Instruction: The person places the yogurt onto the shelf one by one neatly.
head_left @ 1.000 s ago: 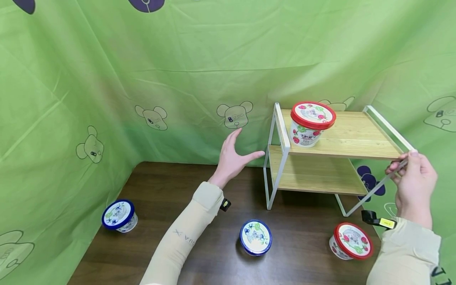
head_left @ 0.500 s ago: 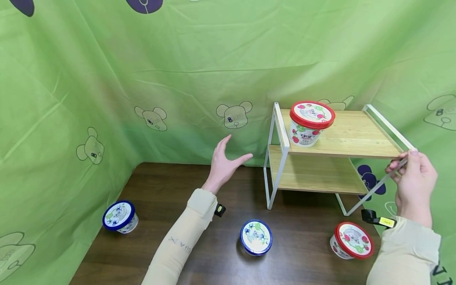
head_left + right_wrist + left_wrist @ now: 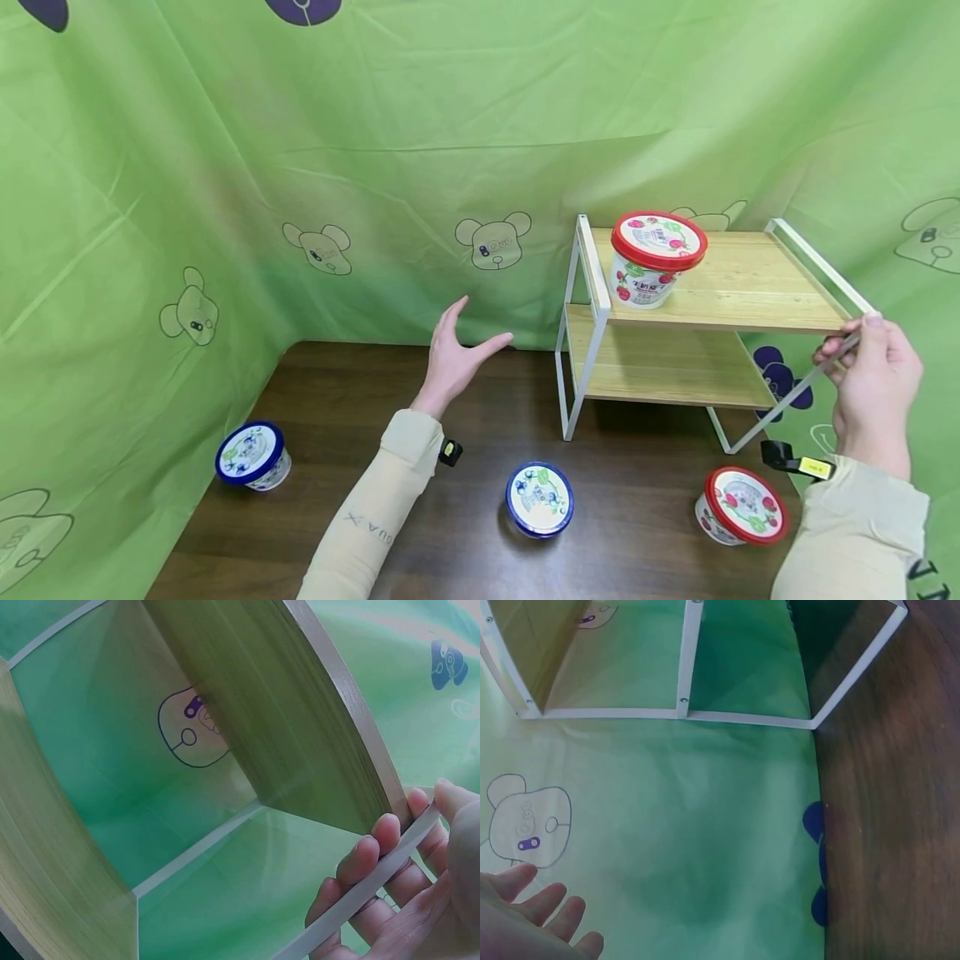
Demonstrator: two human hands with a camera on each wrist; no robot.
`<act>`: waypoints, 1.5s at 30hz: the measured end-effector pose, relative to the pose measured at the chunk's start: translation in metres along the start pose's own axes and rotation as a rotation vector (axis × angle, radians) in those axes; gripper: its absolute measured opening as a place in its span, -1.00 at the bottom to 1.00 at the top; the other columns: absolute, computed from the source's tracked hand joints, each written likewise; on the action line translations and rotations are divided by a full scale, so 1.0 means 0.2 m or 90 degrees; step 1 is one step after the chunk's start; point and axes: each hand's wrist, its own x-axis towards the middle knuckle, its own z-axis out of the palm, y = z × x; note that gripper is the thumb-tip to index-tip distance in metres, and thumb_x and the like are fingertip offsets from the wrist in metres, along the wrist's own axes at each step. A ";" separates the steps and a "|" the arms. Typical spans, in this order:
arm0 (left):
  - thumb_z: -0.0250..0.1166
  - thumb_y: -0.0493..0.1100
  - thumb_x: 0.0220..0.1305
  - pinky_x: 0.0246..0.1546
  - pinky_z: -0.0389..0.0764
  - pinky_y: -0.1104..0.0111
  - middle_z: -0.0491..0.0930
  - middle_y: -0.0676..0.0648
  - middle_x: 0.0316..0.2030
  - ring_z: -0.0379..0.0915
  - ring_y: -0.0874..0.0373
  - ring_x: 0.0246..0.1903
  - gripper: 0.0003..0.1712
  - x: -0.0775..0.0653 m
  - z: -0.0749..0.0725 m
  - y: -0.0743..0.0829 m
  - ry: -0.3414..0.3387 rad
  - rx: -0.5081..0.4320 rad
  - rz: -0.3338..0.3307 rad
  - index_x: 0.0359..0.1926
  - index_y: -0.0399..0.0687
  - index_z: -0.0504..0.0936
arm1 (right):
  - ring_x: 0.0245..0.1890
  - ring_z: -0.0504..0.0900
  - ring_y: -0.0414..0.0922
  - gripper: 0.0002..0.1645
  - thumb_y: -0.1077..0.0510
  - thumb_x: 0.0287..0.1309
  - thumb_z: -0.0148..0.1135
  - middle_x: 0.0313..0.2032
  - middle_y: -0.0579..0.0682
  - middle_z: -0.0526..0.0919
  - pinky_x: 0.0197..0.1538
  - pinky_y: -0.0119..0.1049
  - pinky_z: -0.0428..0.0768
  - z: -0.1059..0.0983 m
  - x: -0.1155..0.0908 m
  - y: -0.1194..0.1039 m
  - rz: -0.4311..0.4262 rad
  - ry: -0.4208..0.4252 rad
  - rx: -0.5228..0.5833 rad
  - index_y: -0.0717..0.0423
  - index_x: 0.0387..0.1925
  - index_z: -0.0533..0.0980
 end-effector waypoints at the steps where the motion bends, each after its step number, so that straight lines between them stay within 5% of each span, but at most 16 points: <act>1: 0.43 0.60 -0.14 0.38 0.19 -0.01 0.17 0.17 0.49 0.04 0.08 0.47 0.26 0.00 -0.01 -0.01 0.001 -0.001 -0.002 0.55 0.30 0.20 | -0.51 0.59 -0.13 -0.71 0.08 0.49 0.15 -0.43 0.07 0.62 -0.42 -0.38 0.67 0.00 0.00 0.00 0.000 0.000 -0.001 0.28 -0.16 0.50; 29: 0.43 0.55 -0.04 0.38 0.17 -0.06 0.15 0.10 0.51 0.03 0.04 0.47 0.19 -0.07 -0.15 -0.13 0.023 0.005 -0.023 0.55 0.37 0.17 | -0.50 0.60 -0.13 -0.71 0.06 0.46 0.19 -0.42 0.07 0.62 -0.41 -0.38 0.67 -0.01 0.00 0.00 0.007 0.004 0.002 0.27 -0.13 0.50; 45: 0.47 0.47 0.01 0.38 0.19 0.00 0.20 0.01 0.48 0.08 0.05 0.45 0.18 -0.11 -0.32 -0.25 0.071 0.024 -0.035 0.56 0.24 0.18 | -0.49 0.60 -0.14 -0.71 0.06 0.46 0.18 -0.41 0.06 0.62 -0.41 -0.39 0.67 0.00 -0.01 0.00 0.001 0.001 0.005 0.27 -0.15 0.50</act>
